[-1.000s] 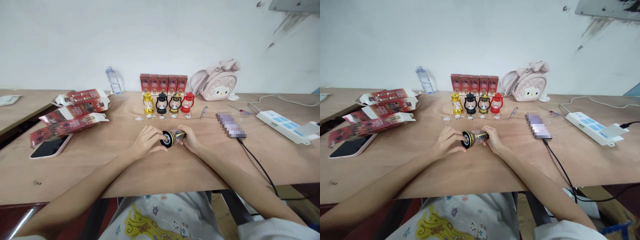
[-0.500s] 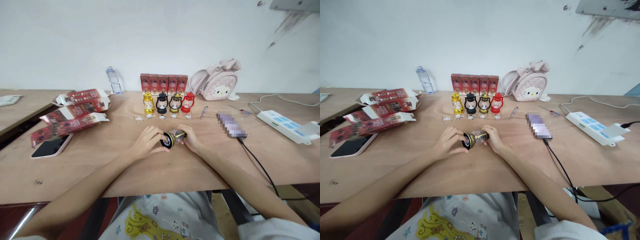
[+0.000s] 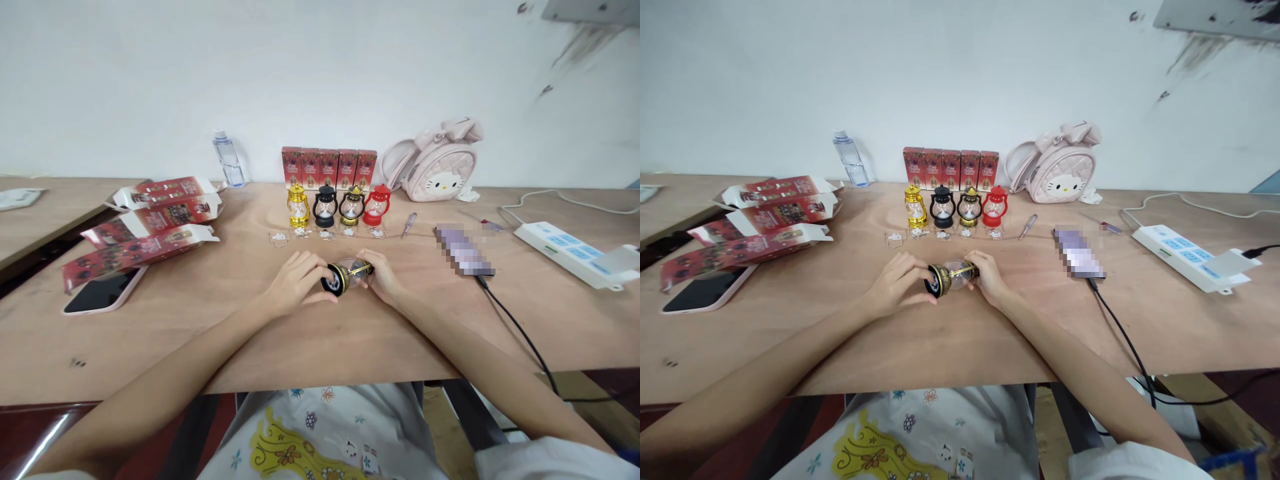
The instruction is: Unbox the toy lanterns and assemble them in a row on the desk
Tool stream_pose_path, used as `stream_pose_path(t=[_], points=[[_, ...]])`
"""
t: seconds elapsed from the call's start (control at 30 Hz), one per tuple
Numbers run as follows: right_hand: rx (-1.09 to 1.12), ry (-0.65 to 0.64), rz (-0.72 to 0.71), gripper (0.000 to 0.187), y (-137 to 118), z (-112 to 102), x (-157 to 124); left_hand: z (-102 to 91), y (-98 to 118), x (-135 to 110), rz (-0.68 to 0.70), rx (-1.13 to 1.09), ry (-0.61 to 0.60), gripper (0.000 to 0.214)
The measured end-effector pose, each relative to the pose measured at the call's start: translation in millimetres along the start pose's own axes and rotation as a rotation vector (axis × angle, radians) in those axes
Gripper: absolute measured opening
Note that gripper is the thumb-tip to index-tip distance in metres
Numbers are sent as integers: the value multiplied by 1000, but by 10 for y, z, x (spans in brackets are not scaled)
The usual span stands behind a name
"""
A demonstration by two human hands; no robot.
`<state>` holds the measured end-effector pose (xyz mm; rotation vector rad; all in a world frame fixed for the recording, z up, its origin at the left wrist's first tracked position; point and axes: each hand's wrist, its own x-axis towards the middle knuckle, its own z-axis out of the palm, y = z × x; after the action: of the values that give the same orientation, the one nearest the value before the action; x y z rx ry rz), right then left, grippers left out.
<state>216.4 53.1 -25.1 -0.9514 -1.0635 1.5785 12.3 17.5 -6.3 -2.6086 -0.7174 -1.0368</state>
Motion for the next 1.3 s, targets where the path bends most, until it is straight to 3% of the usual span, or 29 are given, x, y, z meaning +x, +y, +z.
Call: stream_pose_path(t=[0.4, 0.63, 0.9, 1.3], points=[[-7, -17, -4, 19, 3, -8, 3, 23, -15, -18, -9, -37, -4, 36], [-11, -19, 0, 18, 3, 0, -5, -1, 3, 9, -12, -49, 23, 16], [-16, -16, 2, 17, 8, -9, 0, 7, 2, 17, 15, -17, 44, 15], [-23, -4, -7, 16, 15, -12, 5, 1, 24, 22, 40, 73, -29, 13]])
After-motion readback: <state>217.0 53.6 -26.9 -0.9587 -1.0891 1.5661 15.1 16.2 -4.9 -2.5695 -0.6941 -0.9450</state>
